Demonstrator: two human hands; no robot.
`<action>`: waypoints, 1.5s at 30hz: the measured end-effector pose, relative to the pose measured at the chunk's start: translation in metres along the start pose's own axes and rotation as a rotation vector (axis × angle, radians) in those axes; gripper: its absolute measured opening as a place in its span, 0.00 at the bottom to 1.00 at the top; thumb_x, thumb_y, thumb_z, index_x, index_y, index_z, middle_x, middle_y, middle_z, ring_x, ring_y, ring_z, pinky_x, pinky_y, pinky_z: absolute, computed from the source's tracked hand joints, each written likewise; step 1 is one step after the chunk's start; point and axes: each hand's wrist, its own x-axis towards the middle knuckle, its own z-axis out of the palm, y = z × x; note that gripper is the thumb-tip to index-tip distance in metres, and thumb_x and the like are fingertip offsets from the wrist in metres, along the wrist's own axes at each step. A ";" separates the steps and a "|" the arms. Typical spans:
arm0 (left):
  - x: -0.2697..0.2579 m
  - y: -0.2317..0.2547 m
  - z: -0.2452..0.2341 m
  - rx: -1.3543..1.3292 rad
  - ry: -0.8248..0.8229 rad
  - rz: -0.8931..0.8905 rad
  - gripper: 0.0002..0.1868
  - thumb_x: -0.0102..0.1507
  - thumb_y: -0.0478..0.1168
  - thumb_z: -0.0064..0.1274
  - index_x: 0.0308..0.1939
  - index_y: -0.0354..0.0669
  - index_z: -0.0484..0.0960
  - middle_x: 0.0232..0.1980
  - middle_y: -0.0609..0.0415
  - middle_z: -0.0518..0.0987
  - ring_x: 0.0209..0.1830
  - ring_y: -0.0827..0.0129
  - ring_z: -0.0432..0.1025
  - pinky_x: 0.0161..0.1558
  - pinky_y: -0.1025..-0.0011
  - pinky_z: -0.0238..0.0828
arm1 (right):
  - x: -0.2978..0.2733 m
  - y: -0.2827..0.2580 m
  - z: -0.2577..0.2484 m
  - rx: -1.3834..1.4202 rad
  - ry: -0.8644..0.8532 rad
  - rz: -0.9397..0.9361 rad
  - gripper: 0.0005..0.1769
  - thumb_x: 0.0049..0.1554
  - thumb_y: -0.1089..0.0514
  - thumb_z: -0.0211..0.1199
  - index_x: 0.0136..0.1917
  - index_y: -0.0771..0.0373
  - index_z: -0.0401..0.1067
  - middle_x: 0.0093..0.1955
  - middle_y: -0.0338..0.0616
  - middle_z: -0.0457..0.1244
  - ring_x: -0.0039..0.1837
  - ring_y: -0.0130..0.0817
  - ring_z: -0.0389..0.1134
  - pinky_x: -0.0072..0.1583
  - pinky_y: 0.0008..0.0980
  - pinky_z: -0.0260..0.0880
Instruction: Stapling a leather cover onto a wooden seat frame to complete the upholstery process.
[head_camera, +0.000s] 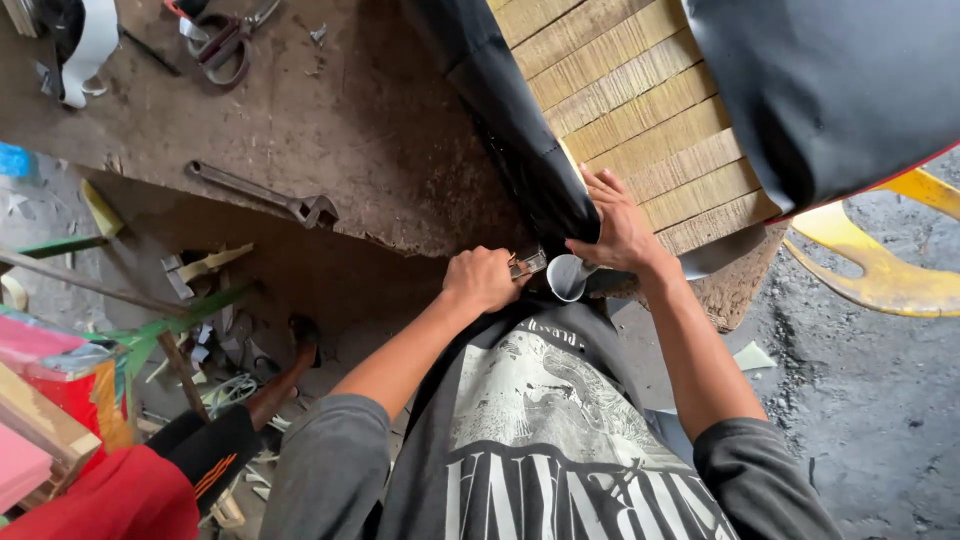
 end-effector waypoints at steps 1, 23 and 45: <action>0.012 -0.007 0.019 0.038 0.076 -0.007 0.26 0.64 0.60 0.40 0.43 0.45 0.83 0.40 0.42 0.85 0.46 0.36 0.81 0.50 0.45 0.78 | 0.000 0.001 0.001 0.019 -0.007 0.013 0.31 0.46 0.45 0.79 0.52 0.71 0.79 0.73 0.56 0.66 0.83 0.55 0.56 0.81 0.56 0.45; -0.003 -0.134 -0.022 -0.376 0.335 -0.103 0.30 0.70 0.53 0.50 0.69 0.36 0.71 0.66 0.33 0.74 0.64 0.41 0.74 0.59 0.50 0.77 | 0.161 -0.145 0.037 -0.423 0.347 0.706 0.72 0.39 0.35 0.85 0.85 0.60 0.50 0.71 0.64 0.61 0.69 0.66 0.64 0.70 0.60 0.62; 0.088 -0.170 -0.267 -0.598 1.021 0.774 0.32 0.65 0.54 0.60 0.65 0.40 0.72 0.61 0.42 0.76 0.63 0.47 0.70 0.62 0.54 0.66 | 0.143 -0.340 -0.180 -0.888 -0.120 0.725 0.21 0.38 0.50 0.74 0.44 0.56 0.72 0.54 0.34 0.64 0.46 0.43 0.73 0.50 0.42 0.71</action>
